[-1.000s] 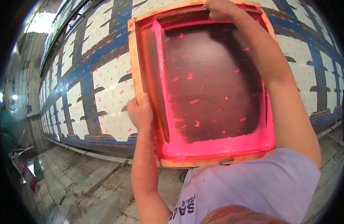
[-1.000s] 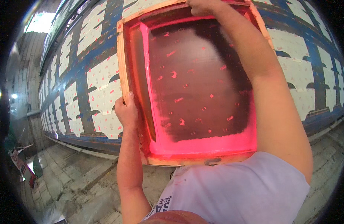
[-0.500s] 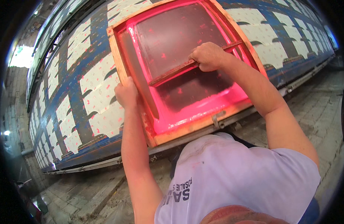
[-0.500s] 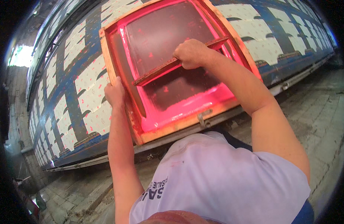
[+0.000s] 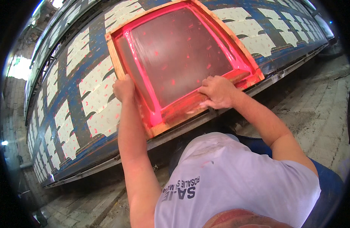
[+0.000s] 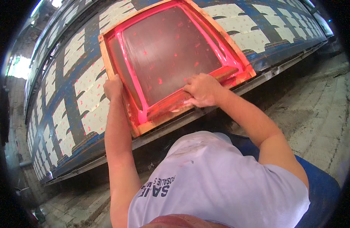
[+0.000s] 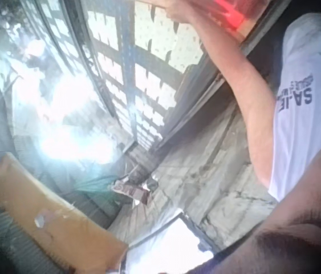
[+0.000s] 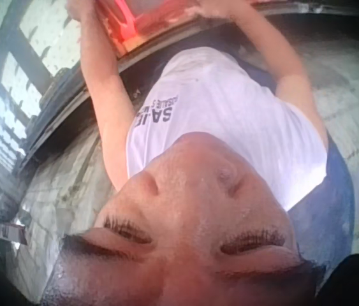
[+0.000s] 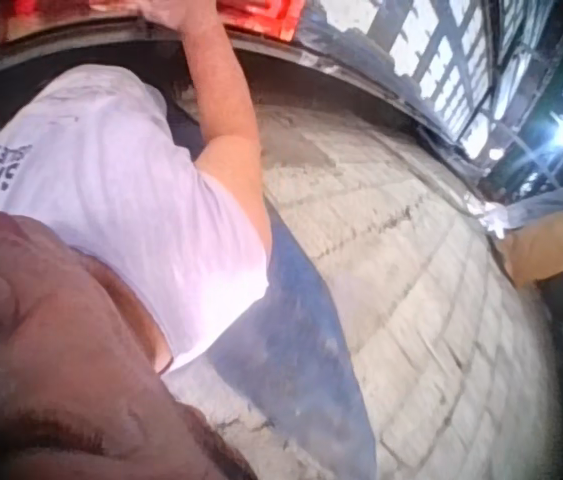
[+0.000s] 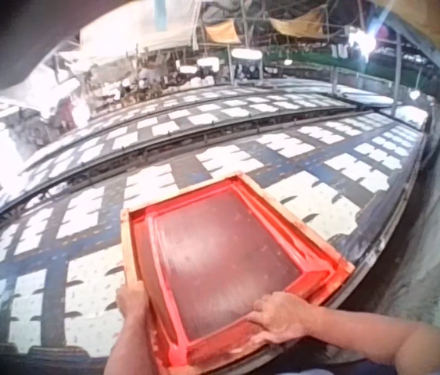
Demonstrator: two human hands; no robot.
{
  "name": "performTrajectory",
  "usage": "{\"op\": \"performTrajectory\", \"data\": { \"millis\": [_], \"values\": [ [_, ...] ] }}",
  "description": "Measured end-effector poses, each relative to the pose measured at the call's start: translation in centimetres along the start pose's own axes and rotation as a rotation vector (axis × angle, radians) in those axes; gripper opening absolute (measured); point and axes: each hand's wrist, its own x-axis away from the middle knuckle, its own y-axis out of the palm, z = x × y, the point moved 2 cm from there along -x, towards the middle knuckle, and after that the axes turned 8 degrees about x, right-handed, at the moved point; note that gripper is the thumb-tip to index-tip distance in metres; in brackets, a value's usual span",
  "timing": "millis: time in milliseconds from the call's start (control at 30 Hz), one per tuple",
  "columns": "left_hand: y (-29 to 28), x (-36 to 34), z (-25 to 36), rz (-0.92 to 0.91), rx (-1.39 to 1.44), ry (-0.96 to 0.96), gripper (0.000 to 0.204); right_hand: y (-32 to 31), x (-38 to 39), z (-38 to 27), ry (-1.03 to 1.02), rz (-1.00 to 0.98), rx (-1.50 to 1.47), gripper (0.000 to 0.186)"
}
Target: The person uses a squeegee to pull pink ink across a screen-printing frame placed over a large flat surface with a repeating pattern. The person repeatedly repositions the frame and repeats the squeegee stroke to apply ink to successive sections of the surface.
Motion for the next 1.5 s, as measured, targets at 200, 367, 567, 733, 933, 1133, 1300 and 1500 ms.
{"op": "performTrajectory", "data": {
  "millis": [200,367,567,733,933,1133,1300,1500],
  "values": [
    [-0.1,1.0,1.1,0.036,-0.061,0.015,0.071,0.4,2.9,0.9,-0.089,0.151,-0.185,0.062],
    [-0.7,2.6,3.2,0.068,-0.081,-0.029,0.069,-0.3,6.0,8.5,-0.12,0.191,-0.471,0.049],
    [-0.4,3.3,5.2,0.136,-0.163,-0.107,0.07,0.5,9.4,22.5,0.371,0.396,-0.144,0.038],
    [0.0,2.3,5.2,0.122,-0.18,-0.129,0.069,2.7,9.0,27.2,0.644,0.299,-0.237,0.07],
    [0.1,1.3,4.4,0.088,-0.043,-0.12,0.059,3.8,6.7,27.8,0.784,0.216,-0.294,0.084],
    [0.7,-0.5,1.0,0.016,0.115,-0.088,0.053,3.4,5.8,27.8,0.777,0.28,-0.312,0.075],
    [1.1,-1.8,-1.8,-0.001,0.154,-0.069,0.05,0.9,5.8,27.3,0.758,0.326,-0.312,0.063],
    [1.4,-3.7,-2.2,-0.041,0.28,-0.023,0.041,-2.8,6.0,29.1,0.663,0.442,-0.258,0.048]
  ]
}}
